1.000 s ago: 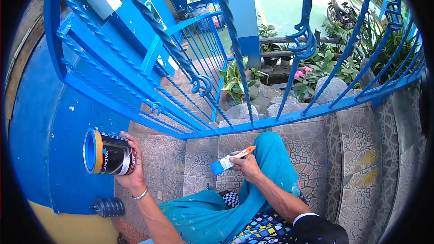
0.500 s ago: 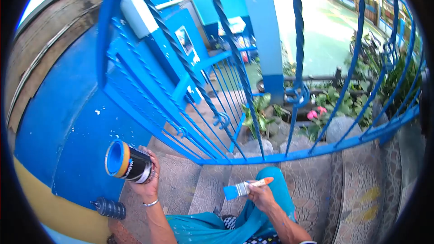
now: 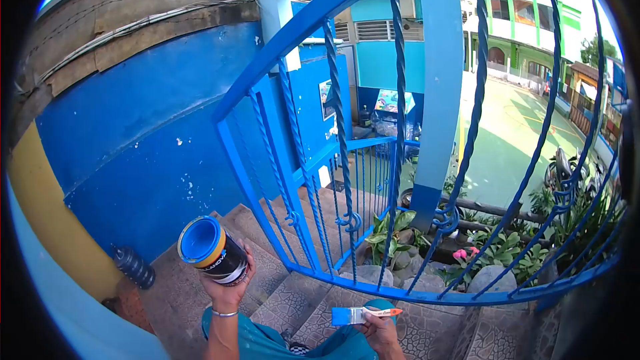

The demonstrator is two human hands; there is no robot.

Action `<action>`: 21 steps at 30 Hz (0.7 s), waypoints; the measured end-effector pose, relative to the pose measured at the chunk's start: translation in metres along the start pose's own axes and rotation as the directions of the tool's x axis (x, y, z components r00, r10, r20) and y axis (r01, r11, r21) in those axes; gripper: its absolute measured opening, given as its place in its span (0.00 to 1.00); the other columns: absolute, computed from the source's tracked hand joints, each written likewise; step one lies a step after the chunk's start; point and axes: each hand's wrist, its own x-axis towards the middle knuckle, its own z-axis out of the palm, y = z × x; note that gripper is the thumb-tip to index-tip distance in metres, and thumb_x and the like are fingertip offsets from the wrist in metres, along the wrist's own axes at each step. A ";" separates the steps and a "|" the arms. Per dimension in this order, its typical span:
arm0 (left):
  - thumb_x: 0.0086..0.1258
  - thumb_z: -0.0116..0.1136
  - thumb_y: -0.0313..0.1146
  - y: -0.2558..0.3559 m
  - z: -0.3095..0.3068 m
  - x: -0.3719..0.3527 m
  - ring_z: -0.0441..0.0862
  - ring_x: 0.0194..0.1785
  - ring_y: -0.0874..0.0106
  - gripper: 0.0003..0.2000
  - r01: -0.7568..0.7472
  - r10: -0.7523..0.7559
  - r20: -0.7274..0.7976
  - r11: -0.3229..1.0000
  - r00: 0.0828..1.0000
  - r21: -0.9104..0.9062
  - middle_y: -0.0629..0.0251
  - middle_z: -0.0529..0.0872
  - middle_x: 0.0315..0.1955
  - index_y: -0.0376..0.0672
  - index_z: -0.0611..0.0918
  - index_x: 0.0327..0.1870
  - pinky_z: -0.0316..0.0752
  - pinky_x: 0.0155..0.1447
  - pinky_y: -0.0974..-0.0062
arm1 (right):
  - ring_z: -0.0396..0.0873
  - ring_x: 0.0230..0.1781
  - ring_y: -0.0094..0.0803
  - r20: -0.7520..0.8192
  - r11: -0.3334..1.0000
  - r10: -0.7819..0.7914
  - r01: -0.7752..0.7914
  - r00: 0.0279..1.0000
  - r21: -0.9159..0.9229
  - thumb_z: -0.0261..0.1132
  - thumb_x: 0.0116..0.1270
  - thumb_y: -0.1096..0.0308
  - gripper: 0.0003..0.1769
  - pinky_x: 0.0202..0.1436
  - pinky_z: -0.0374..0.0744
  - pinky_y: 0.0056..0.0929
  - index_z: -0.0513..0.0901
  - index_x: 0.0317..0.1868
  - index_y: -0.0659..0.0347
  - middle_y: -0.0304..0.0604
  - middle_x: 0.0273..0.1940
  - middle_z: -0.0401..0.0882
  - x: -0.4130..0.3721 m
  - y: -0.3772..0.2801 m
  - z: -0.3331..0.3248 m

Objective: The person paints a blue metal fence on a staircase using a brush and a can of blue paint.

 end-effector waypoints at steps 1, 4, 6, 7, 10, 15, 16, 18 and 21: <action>0.70 0.61 0.67 -0.002 -0.002 -0.006 0.74 0.75 0.46 0.45 -0.003 0.002 0.007 1.000 1.000 0.003 0.43 0.80 0.69 0.37 0.75 0.76 0.75 0.76 0.43 | 0.94 0.52 0.46 0.008 1.000 -0.016 0.016 1.000 -0.003 0.68 0.78 0.77 0.18 0.55 0.96 0.47 0.80 0.65 0.71 0.55 0.54 0.92 -0.003 -0.004 0.003; 0.69 0.61 0.67 0.001 -0.002 -0.016 0.74 0.76 0.46 0.44 -0.021 0.021 -0.023 1.000 1.000 -0.015 0.44 0.79 0.69 0.38 0.76 0.75 0.74 0.77 0.43 | 0.94 0.52 0.47 -0.022 0.999 -0.028 0.028 0.999 -0.026 0.69 0.77 0.77 0.18 0.55 0.96 0.48 0.80 0.65 0.71 0.56 0.54 0.92 -0.011 -0.016 0.017; 0.70 0.60 0.68 -0.004 -0.016 -0.031 0.73 0.76 0.45 0.43 -0.025 0.024 -0.024 0.999 0.999 -0.027 0.44 0.80 0.70 0.40 0.77 0.75 0.74 0.77 0.42 | 0.94 0.52 0.46 -0.015 0.998 -0.049 0.049 0.999 -0.038 0.69 0.76 0.77 0.19 0.54 0.96 0.47 0.80 0.64 0.71 0.56 0.54 0.92 -0.019 -0.019 0.008; 0.70 0.59 0.68 -0.008 -0.019 -0.039 0.74 0.75 0.45 0.44 -0.038 0.038 -0.015 0.999 0.999 -0.011 0.43 0.80 0.70 0.39 0.76 0.76 0.74 0.76 0.42 | 0.94 0.52 0.46 0.004 0.998 -0.053 0.053 0.999 -0.024 0.69 0.76 0.77 0.19 0.55 0.96 0.47 0.80 0.65 0.72 0.56 0.54 0.92 -0.023 -0.022 0.004; 0.72 0.57 0.68 -0.001 -0.007 -0.026 0.76 0.73 0.44 0.44 -0.061 0.061 -0.040 0.998 0.997 0.000 0.41 0.80 0.69 0.37 0.76 0.77 0.75 0.74 0.41 | 0.94 0.51 0.45 0.005 0.999 -0.041 0.041 0.999 0.004 0.69 0.75 0.77 0.21 0.56 0.96 0.44 0.80 0.65 0.73 0.56 0.53 0.92 -0.025 -0.043 0.045; 0.72 0.55 0.68 -0.026 -0.037 -0.059 0.76 0.73 0.44 0.44 -0.049 0.047 -0.071 0.998 0.996 -0.031 0.42 0.81 0.69 0.38 0.76 0.76 0.75 0.74 0.41 | 0.93 0.50 0.42 0.155 0.989 -0.149 0.147 0.977 0.021 0.69 0.74 0.78 0.19 0.52 0.95 0.42 0.81 0.63 0.72 0.53 0.52 0.91 -0.042 -0.077 0.035; 0.72 0.54 0.68 -0.032 -0.039 -0.061 0.76 0.73 0.44 0.44 -0.050 0.048 -0.071 0.998 0.996 -0.032 0.42 0.81 0.69 0.38 0.77 0.76 0.75 0.74 0.41 | 0.93 0.49 0.42 0.167 0.985 -0.174 0.171 0.970 0.037 0.69 0.74 0.79 0.18 0.50 0.94 0.41 0.81 0.62 0.72 0.53 0.51 0.91 -0.047 -0.088 0.043; 0.72 0.53 0.68 -0.020 -0.023 -0.037 0.76 0.73 0.44 0.43 -0.030 0.026 -0.092 0.999 0.995 -0.037 0.44 0.82 0.68 0.38 0.77 0.76 0.74 0.75 0.40 | 0.93 0.47 0.41 0.159 0.973 -0.230 0.228 0.960 0.033 0.69 0.73 0.80 0.18 0.48 0.94 0.39 0.82 0.62 0.70 0.53 0.50 0.91 -0.041 -0.109 0.089; 0.72 0.52 0.68 -0.028 -0.022 -0.026 0.76 0.73 0.45 0.43 0.044 -0.046 -0.050 0.998 0.998 -0.039 0.45 0.82 0.68 0.39 0.78 0.76 0.73 0.75 0.40 | 0.91 0.46 0.39 0.130 0.932 -0.345 0.355 0.930 -0.070 0.72 0.72 0.77 0.20 0.45 0.92 0.39 0.81 0.62 0.65 0.51 0.53 0.89 -0.052 -0.136 0.123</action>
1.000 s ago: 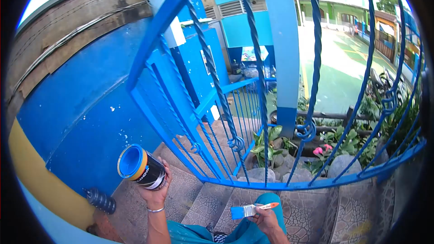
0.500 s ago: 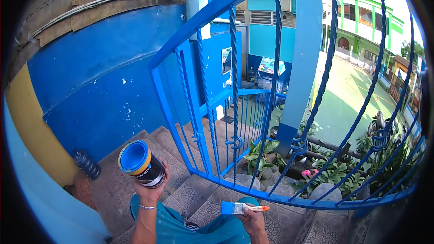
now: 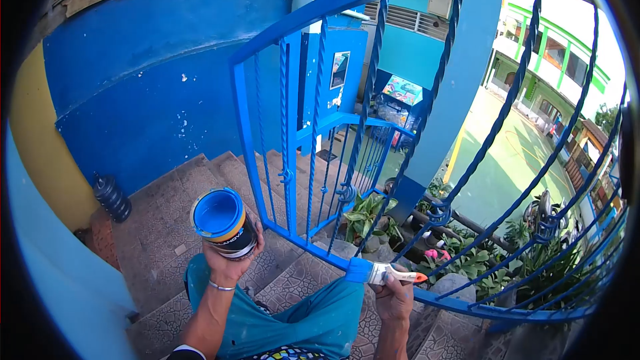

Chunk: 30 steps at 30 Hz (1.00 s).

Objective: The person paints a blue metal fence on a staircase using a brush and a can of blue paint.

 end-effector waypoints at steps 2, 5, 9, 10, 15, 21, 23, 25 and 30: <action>0.74 0.53 0.68 -0.002 0.002 0.017 0.76 0.73 0.45 0.43 0.035 -0.035 0.025 0.999 0.999 0.009 0.43 0.82 0.69 0.38 0.76 0.76 0.75 0.74 0.42 | 0.91 0.47 0.39 0.019 0.995 -0.072 0.073 0.997 -0.067 0.73 0.70 0.78 0.21 0.48 0.92 0.40 0.82 0.62 0.65 0.50 0.51 0.90 0.006 -0.018 0.022; 0.75 0.51 0.67 -0.005 0.009 0.035 0.78 0.71 0.43 0.41 0.105 -0.105 -0.006 0.994 0.994 -0.006 0.44 0.83 0.68 0.38 0.78 0.75 0.77 0.72 0.41 | 0.91 0.47 0.38 0.061 0.961 -0.187 0.196 0.980 -0.194 0.74 0.65 0.79 0.22 0.56 0.89 0.40 0.83 0.60 0.67 0.49 0.49 0.91 0.013 -0.039 0.060; 0.74 0.52 0.68 -0.006 0.009 0.069 0.78 0.72 0.43 0.43 0.220 -0.224 0.090 0.974 0.970 0.055 0.43 0.83 0.67 0.38 0.78 0.75 0.76 0.73 0.40 | 0.90 0.43 0.31 0.192 0.862 -0.364 0.408 0.911 -0.300 0.77 0.60 0.81 0.22 0.51 0.86 0.30 0.84 0.56 0.71 0.48 0.44 0.92 0.028 -0.064 0.135; 0.71 0.53 0.70 -0.007 0.007 0.078 0.78 0.72 0.42 0.44 0.267 -0.269 0.097 0.963 0.958 0.042 0.42 0.82 0.68 0.39 0.77 0.77 0.76 0.73 0.39 | 0.89 0.42 0.31 0.217 0.846 -0.374 0.427 0.902 -0.318 0.79 0.59 0.80 0.23 0.52 0.86 0.30 0.84 0.56 0.71 0.49 0.44 0.92 0.032 -0.068 0.150; 0.68 0.51 0.69 -0.014 0.007 0.103 0.77 0.74 0.37 0.46 0.407 -0.399 0.133 0.913 0.907 -0.041 0.39 0.78 0.74 0.45 0.74 0.81 0.73 0.75 0.34 | 0.91 0.44 0.30 0.408 0.759 -0.306 0.479 0.860 -0.441 0.82 0.61 0.79 0.22 0.50 0.88 0.29 0.86 0.55 0.72 0.50 0.44 0.93 0.064 -0.074 0.243; 0.73 0.44 0.65 -0.015 -0.004 0.109 0.75 0.78 0.42 0.40 0.450 -0.451 0.095 0.893 0.888 0.032 0.46 0.76 0.79 0.51 0.76 0.80 0.70 0.75 0.27 | 0.94 0.43 0.33 0.529 0.438 0.011 0.472 0.848 -0.766 0.81 0.65 0.74 0.19 0.50 0.90 0.32 0.89 0.54 0.72 0.52 0.44 0.94 0.083 -0.050 0.335; 0.73 0.43 0.66 -0.015 -0.010 0.108 0.74 0.79 0.41 0.40 0.456 -0.456 0.112 0.890 0.883 0.025 0.47 0.75 0.79 0.51 0.76 0.80 0.70 0.75 0.26 | 0.93 0.42 0.30 0.558 0.255 0.100 0.521 0.824 -0.815 0.83 0.64 0.70 0.19 0.48 0.90 0.31 0.91 0.52 0.71 0.49 0.43 0.95 0.092 -0.033 0.340; 0.74 0.45 0.65 -0.014 -0.014 0.106 0.74 0.79 0.40 0.39 0.479 -0.472 0.123 0.878 0.873 -0.030 0.47 0.75 0.80 0.52 0.75 0.81 0.70 0.74 0.25 | 0.93 0.39 0.29 0.537 0.072 0.186 0.533 0.823 -0.843 0.82 0.64 0.69 0.18 0.48 0.89 0.31 0.92 0.51 0.70 0.47 0.41 0.96 0.093 -0.020 0.349; 0.72 0.43 0.68 -0.012 -0.025 0.105 0.82 0.70 0.41 0.41 0.427 -0.426 -0.047 0.904 0.904 0.021 0.44 0.82 0.71 0.50 0.78 0.77 0.75 0.69 0.27 | 0.94 0.38 0.33 0.508 -0.099 0.271 0.548 0.818 -0.831 0.81 0.63 0.68 0.17 0.48 0.90 0.33 0.93 0.49 0.70 0.50 0.37 0.95 0.115 0.011 0.347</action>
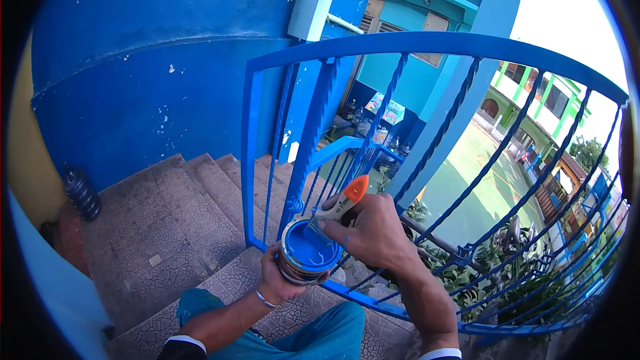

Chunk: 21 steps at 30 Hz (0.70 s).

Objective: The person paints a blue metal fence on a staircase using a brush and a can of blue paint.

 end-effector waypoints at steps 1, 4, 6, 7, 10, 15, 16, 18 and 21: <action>0.72 0.43 0.67 0.002 -0.002 -0.002 0.82 0.71 0.41 0.40 0.000 0.000 -0.017 1.000 1.000 0.002 0.44 0.82 0.71 0.50 0.78 0.77 0.74 0.69 0.26 | 0.94 0.37 0.34 0.012 1.000 -0.011 0.012 1.000 -0.015 0.81 0.63 0.68 0.17 0.47 0.89 0.33 0.93 0.49 0.70 0.50 0.37 0.95 0.003 0.004 0.005; 0.73 0.42 0.66 0.006 -0.006 -0.007 0.81 0.72 0.43 0.39 -0.021 0.021 0.003 1.000 1.000 0.022 0.46 0.81 0.73 0.52 0.78 0.78 0.74 0.69 0.25 | 0.93 0.33 0.38 0.059 0.994 -0.004 0.011 0.998 -0.111 0.81 0.63 0.65 0.18 0.43 0.88 0.35 0.93 0.50 0.67 0.51 0.33 0.93 0.014 0.017 0.023; 0.73 0.42 0.67 0.006 -0.006 -0.007 0.80 0.73 0.43 0.38 -0.046 0.048 -0.039 0.997 0.998 0.056 0.47 0.80 0.74 0.54 0.78 0.78 0.74 0.69 0.25 | 0.92 0.30 0.41 0.083 0.985 0.008 0.006 0.996 -0.173 0.81 0.63 0.63 0.19 0.40 0.86 0.37 0.94 0.50 0.65 0.51 0.31 0.91 0.017 0.020 0.030; 0.73 0.42 0.67 0.006 -0.006 -0.007 0.80 0.73 0.44 0.38 -0.057 0.062 -0.059 0.996 0.996 0.075 0.48 0.80 0.74 0.55 0.78 0.78 0.74 0.69 0.25 | 0.91 0.29 0.42 0.090 0.981 0.011 0.007 0.996 -0.191 0.81 0.63 0.62 0.19 0.38 0.85 0.38 0.94 0.50 0.65 0.51 0.30 0.90 0.018 0.020 0.033; 0.73 0.42 0.69 0.005 -0.011 -0.001 0.80 0.73 0.43 0.39 -0.077 0.083 -0.043 0.990 0.996 0.118 0.50 0.79 0.75 0.56 0.78 0.78 0.75 0.68 0.25 | 0.88 0.26 0.45 0.077 0.976 -0.004 0.021 0.997 -0.219 0.81 0.64 0.60 0.20 0.35 0.82 0.40 0.94 0.50 0.64 0.51 0.27 0.88 0.019 0.028 0.043; 0.73 0.43 0.71 0.008 -0.011 0.001 0.82 0.70 0.41 0.40 -0.042 0.043 0.003 0.998 0.999 -0.042 0.48 0.81 0.73 0.54 0.78 0.77 0.75 0.67 0.25 | 0.92 0.32 0.38 0.060 0.970 0.072 -0.056 0.996 -0.238 0.82 0.63 0.64 0.18 0.41 0.86 0.36 0.92 0.48 0.68 0.49 0.31 0.91 0.015 0.023 0.035; 0.72 0.44 0.71 0.008 -0.011 0.001 0.82 0.70 0.40 0.41 -0.024 0.027 0.031 0.996 0.999 -0.090 0.48 0.82 0.73 0.54 0.78 0.77 0.75 0.67 0.25 | 0.92 0.34 0.36 0.021 0.991 0.073 -0.070 0.997 -0.118 0.82 0.63 0.65 0.18 0.43 0.87 0.35 0.92 0.47 0.69 0.49 0.33 0.92 0.013 0.023 0.029; 0.70 0.46 0.72 0.007 -0.012 0.002 0.82 0.70 0.40 0.41 -0.039 0.041 0.042 0.998 0.998 -0.038 0.48 0.82 0.72 0.53 0.78 0.77 0.75 0.68 0.25 | 0.93 0.37 0.32 -0.044 0.996 0.084 -0.083 0.996 0.020 0.82 0.62 0.67 0.17 0.46 0.88 0.34 0.91 0.46 0.71 0.48 0.35 0.94 0.009 0.023 0.020; 0.68 0.50 0.72 0.006 -0.009 0.002 0.82 0.70 0.39 0.42 -0.056 0.055 0.046 0.998 0.997 0.011 0.47 0.82 0.73 0.53 0.78 0.78 0.75 0.68 0.25 | 0.92 0.38 0.29 -0.116 0.996 0.089 -0.085 0.989 0.041 0.82 0.62 0.68 0.17 0.46 0.88 0.33 0.92 0.46 0.72 0.47 0.37 0.95 0.009 0.027 0.010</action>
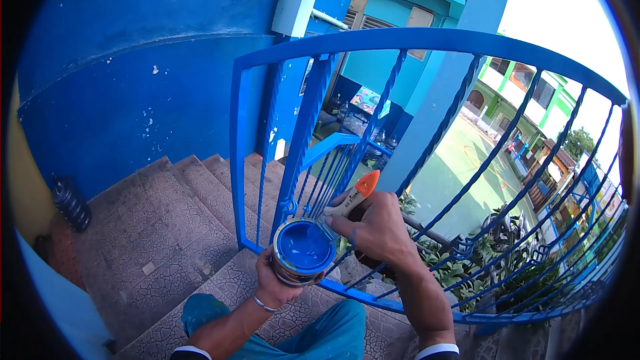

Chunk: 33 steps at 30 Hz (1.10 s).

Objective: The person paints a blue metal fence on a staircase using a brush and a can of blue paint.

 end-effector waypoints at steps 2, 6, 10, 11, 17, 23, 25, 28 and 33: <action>0.66 0.52 0.71 -0.001 0.000 0.000 0.82 0.71 0.39 0.43 -0.006 0.006 0.007 1.000 1.000 0.024 0.47 0.81 0.73 0.53 0.78 0.78 0.75 0.69 0.25 | 0.91 0.37 0.28 0.014 0.997 0.083 -0.083 0.996 0.010 0.82 0.62 0.67 0.18 0.45 0.87 0.34 0.92 0.46 0.72 0.47 0.36 0.94 0.003 0.004 -0.001; 0.66 0.53 0.70 -0.001 -0.006 -0.001 0.80 0.73 0.39 0.43 -0.017 0.016 0.014 0.998 1.000 0.063 0.47 0.80 0.75 0.53 0.77 0.79 0.74 0.70 0.25 | 0.90 0.34 0.28 -0.021 0.988 0.147 -0.146 0.989 0.042 0.82 0.60 0.67 0.18 0.42 0.86 0.33 0.91 0.46 0.73 0.47 0.34 0.93 0.001 0.011 -0.004; 0.66 0.53 0.68 -0.001 -0.007 0.001 0.79 0.74 0.40 0.43 -0.033 0.034 -0.025 0.997 0.999 0.068 0.47 0.79 0.76 0.52 0.77 0.79 0.74 0.70 0.26 | 0.90 0.33 0.29 -0.121 0.993 0.118 -0.116 0.986 0.019 0.81 0.60 0.67 0.18 0.41 0.86 0.32 0.91 0.45 0.74 0.49 0.34 0.93 -0.004 0.013 -0.009; 0.66 0.53 0.68 -0.002 -0.006 0.001 0.80 0.73 0.40 0.43 -0.021 0.023 -0.023 0.998 0.999 0.058 0.47 0.79 0.76 0.52 0.77 0.79 0.74 0.70 0.26 | 0.91 0.32 0.31 -0.153 0.995 0.101 -0.098 0.983 0.021 0.81 0.60 0.67 0.18 0.41 0.87 0.33 0.92 0.45 0.73 0.51 0.33 0.93 -0.006 0.011 -0.011; 0.66 0.50 0.71 0.000 -0.013 0.006 0.81 0.70 0.40 0.45 0.010 -0.010 0.038 1.000 0.999 0.017 0.45 0.81 0.73 0.50 0.76 0.79 0.76 0.68 0.28 | 0.93 0.39 0.28 -0.137 0.954 -0.107 0.141 0.985 0.265 0.80 0.66 0.71 0.16 0.43 0.89 0.32 0.91 0.51 0.69 0.49 0.41 0.95 -0.021 0.019 -0.021; 0.71 0.41 0.71 -0.002 -0.007 0.005 0.82 0.69 0.38 0.44 0.052 -0.056 -0.031 0.991 0.998 -0.124 0.42 0.81 0.72 0.46 0.77 0.78 0.76 0.67 0.28 | 0.87 0.52 0.41 0.251 0.781 -0.606 0.624 0.755 0.006 0.78 0.67 0.72 0.13 0.60 0.83 0.44 0.93 0.51 0.56 0.37 0.48 0.93 -0.035 0.037 -0.038; 0.71 0.39 0.71 -0.003 -0.006 0.006 0.83 0.66 0.38 0.46 0.031 -0.032 -0.028 0.998 0.999 -0.047 0.39 0.83 0.68 0.42 0.76 0.77 0.78 0.66 0.33 | 0.86 0.51 0.44 0.261 0.785 -0.595 0.619 0.760 -0.010 0.79 0.64 0.71 0.14 0.58 0.83 0.46 0.93 0.51 0.56 0.38 0.48 0.93 -0.048 0.034 -0.052; 0.70 0.39 0.73 -0.007 0.001 0.003 0.85 0.62 0.39 0.48 0.077 -0.077 -0.005 0.997 0.997 -0.016 0.34 0.83 0.62 0.37 0.76 0.76 0.79 0.65 0.37 | 0.89 0.50 0.40 0.171 0.865 -0.495 0.501 0.852 0.004 0.82 0.65 0.70 0.16 0.59 0.84 0.45 0.93 0.53 0.58 0.40 0.48 0.94 -0.065 0.050 -0.069; 0.70 0.39 0.75 -0.011 0.015 -0.004 0.83 0.62 0.39 0.51 0.026 -0.029 -0.075 0.999 0.997 -0.033 0.31 0.83 0.61 0.33 0.76 0.75 0.78 0.66 0.38 | 0.91 0.47 0.26 -0.575 0.764 -0.053 0.404 0.816 0.503 0.84 0.68 0.74 0.19 0.50 0.91 0.25 0.90 0.56 0.69 0.45 0.47 0.94 -0.088 0.053 -0.087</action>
